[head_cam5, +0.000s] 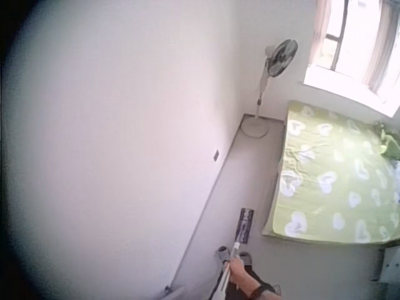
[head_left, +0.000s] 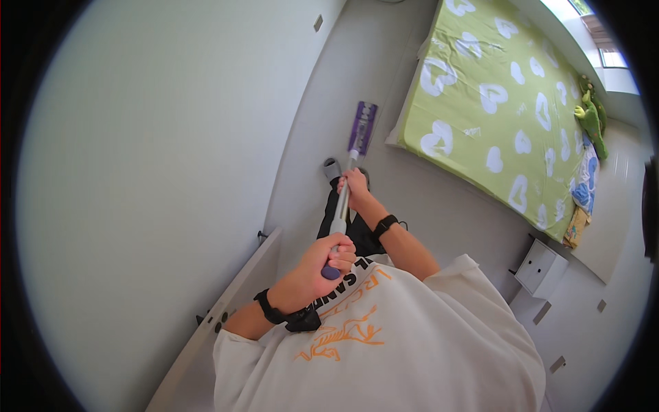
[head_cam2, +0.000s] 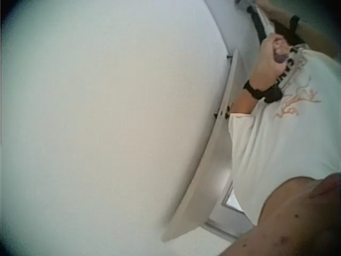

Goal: The person is mopping the floor in a bedroom, a hallway, and a bathroom.

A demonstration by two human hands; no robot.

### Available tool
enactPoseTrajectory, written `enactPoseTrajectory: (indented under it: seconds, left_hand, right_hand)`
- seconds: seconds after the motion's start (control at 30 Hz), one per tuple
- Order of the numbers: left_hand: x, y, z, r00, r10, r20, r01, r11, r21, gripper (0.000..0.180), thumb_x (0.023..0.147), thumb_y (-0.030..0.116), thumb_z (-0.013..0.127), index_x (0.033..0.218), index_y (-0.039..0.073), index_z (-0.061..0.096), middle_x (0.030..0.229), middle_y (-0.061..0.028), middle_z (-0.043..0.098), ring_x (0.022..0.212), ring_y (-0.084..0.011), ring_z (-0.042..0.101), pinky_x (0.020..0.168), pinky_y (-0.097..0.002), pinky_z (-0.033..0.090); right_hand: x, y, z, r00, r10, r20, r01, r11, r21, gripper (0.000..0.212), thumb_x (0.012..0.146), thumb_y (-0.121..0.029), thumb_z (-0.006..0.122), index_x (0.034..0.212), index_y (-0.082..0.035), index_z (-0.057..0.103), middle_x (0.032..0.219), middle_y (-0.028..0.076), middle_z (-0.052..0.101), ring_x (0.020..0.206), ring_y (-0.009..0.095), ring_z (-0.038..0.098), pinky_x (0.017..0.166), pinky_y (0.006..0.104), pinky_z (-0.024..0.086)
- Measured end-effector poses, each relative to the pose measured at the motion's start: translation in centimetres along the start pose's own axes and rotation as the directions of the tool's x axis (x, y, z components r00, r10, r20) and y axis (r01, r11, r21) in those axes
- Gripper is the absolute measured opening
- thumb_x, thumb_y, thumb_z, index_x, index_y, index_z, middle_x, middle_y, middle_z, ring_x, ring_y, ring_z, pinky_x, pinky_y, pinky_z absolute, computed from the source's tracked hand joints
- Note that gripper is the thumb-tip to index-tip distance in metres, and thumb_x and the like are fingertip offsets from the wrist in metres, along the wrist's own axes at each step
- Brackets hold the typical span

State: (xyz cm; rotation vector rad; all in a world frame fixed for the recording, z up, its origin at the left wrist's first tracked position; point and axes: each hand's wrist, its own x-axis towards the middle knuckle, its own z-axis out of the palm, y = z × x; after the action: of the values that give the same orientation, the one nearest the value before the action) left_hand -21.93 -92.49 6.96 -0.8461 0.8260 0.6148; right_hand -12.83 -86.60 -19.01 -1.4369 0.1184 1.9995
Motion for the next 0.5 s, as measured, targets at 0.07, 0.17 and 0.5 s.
enactPoseTrajectory:
  seconds: [0.07,0.17,0.5]
  left_hand:
    - [-0.9,-0.6,-1.5,0.998,0.054,-0.039,-0.055,0.998,-0.027,0.021,0.081,0.002,0.050,0.067,0.007,0.036,0.056,0.0031,0.034,0.044,-0.0036,0.033,0.037,-0.0162,0.027]
    - [-1.1,-0.5,-3.8,0.995,0.098,0.012,-0.098,0.995,-0.001,0.021,0.081,0.003,0.051,0.067,0.007,0.037,0.056,0.0025,0.035,0.044,-0.0038,0.033,0.038,-0.0160,0.027]
    - [-1.7,-2.2,-11.7,0.995,0.060,-0.076,-0.064,0.997,-0.047,0.021,0.081,0.003,0.051,0.067,0.007,0.035,0.057,0.0016,0.034,0.045,-0.0058,0.033,0.041,-0.0177,0.030]
  right_hand:
    - [0.2,2.0,1.3,0.999,0.029,0.045,-0.029,1.000,-0.001,0.016,0.082,-0.006,0.047,0.082,-0.012,0.032,0.062,0.004,0.042,0.048,0.012,0.043,0.040,0.0248,0.040]
    - [0.8,4.6,2.5,0.986,0.098,0.138,-0.095,0.995,-0.025,0.015,0.083,-0.007,0.046,0.086,-0.013,0.033,0.066,0.003,0.042,0.050,0.011,0.043,0.041,0.0235,0.040]
    - [-0.8,15.5,2.8,0.950,0.207,0.233,-0.230,0.970,0.075,0.012,0.081,-0.006,0.046,0.087,-0.010,0.036,0.064,0.005,0.046,0.050,0.012,0.046,0.043,0.0248,0.042]
